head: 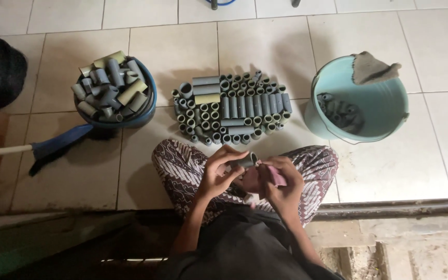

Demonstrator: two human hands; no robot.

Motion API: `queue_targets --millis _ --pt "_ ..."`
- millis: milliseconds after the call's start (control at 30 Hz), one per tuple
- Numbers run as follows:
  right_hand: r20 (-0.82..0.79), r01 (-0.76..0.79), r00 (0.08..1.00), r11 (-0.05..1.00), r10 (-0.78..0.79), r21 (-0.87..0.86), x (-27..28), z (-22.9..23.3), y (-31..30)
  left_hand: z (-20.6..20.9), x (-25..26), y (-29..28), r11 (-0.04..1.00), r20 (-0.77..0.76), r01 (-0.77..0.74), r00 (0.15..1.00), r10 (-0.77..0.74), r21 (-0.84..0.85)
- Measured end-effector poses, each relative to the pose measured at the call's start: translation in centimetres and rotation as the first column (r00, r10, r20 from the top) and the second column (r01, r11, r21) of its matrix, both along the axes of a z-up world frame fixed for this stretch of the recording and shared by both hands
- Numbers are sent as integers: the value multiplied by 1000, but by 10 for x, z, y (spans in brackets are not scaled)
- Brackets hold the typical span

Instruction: The person sits on a tiled floor and wipes small cylindrical pipe fittings with a pink cloth. They pick up fittings from a pile on the floor, wipe them, and place them into a light blue bucket. The process is repeated for multiple fittings.

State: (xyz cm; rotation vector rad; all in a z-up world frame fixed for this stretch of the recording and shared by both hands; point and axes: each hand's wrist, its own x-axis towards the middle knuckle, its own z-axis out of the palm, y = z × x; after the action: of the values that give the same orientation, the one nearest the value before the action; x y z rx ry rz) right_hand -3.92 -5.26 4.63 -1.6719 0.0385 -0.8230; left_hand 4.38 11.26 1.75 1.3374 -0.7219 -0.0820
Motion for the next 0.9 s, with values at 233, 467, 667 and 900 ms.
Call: queue_targets --millis 233,467,667,900 --pt "-145 -181 974 982 172 -50 -6 -5 -2 1 6 15 995 11 97 995 -98 12" --pt "-210 -192 953 971 218 140 0 17 15 -8 -13 -6 982 -236 -107 969 69 -154" --pt "-147 -173 974 985 171 4 0 4 29 10 -29 -25 945 -319 -250 931 176 -210" --pt "-248 -154 940 938 236 309 -8 9 37 -3 -14 -19 978 -199 -138 974 106 -155"
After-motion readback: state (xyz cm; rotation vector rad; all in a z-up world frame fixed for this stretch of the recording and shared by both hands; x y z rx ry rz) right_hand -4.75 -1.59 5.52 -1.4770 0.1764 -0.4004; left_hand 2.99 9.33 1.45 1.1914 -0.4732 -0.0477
